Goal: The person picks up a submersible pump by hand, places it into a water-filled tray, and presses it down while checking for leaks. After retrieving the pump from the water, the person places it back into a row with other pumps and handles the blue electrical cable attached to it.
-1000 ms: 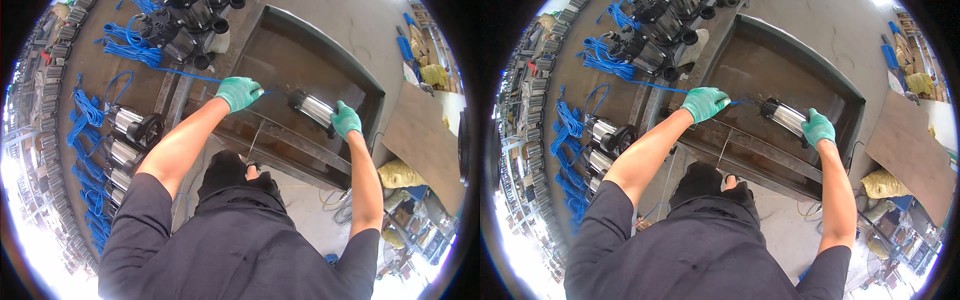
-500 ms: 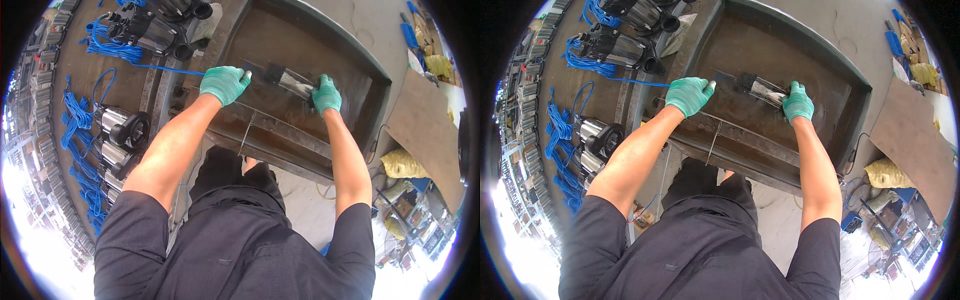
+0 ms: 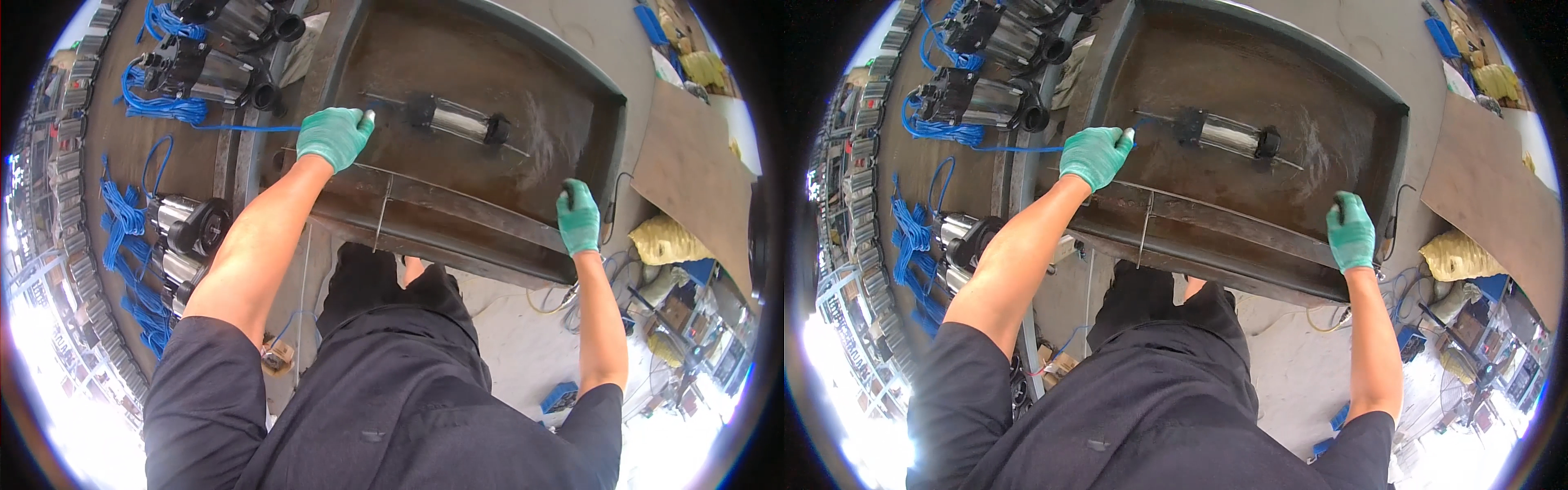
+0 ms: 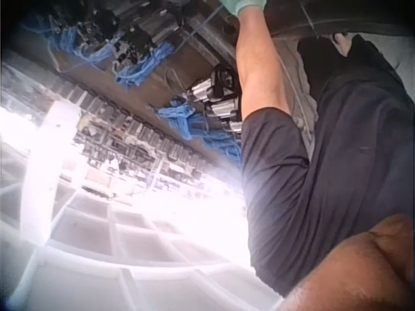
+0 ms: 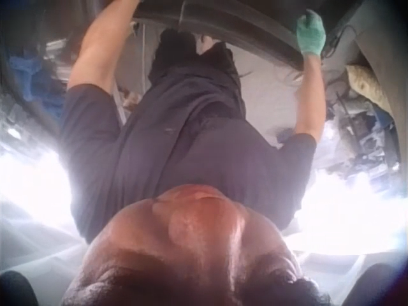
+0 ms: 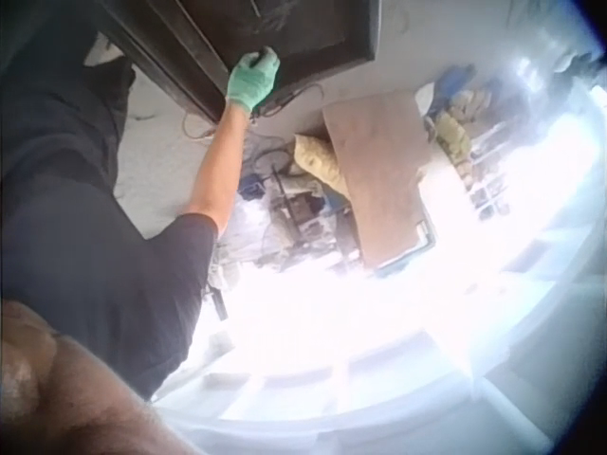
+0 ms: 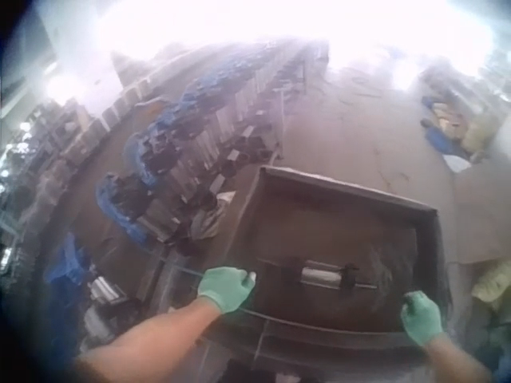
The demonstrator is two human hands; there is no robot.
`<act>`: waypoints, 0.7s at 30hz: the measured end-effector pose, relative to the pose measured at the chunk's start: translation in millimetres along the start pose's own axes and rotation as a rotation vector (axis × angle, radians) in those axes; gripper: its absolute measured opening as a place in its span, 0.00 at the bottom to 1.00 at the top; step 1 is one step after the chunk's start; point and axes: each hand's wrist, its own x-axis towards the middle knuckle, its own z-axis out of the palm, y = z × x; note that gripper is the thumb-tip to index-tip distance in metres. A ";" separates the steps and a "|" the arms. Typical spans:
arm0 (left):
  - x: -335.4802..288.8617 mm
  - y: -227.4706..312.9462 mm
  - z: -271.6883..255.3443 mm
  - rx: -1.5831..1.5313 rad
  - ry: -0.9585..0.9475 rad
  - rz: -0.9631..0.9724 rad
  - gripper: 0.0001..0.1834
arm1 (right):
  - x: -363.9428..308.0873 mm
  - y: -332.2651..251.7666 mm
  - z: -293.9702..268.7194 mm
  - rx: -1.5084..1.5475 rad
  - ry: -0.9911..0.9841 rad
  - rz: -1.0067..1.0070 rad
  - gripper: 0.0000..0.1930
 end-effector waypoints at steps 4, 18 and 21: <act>0.1 3.9 0.0 0.011 -0.001 -0.015 0.26 | -23.9 48.3 -12.3 0.076 0.026 0.156 0.10; 0.9 4.9 3.4 0.065 0.028 -0.036 0.26 | -19.2 55.8 7.4 -0.057 0.039 0.491 0.20; 0.7 3.6 5.7 0.077 0.035 -0.044 0.26 | -18.5 52.7 5.8 -0.034 0.010 0.531 0.19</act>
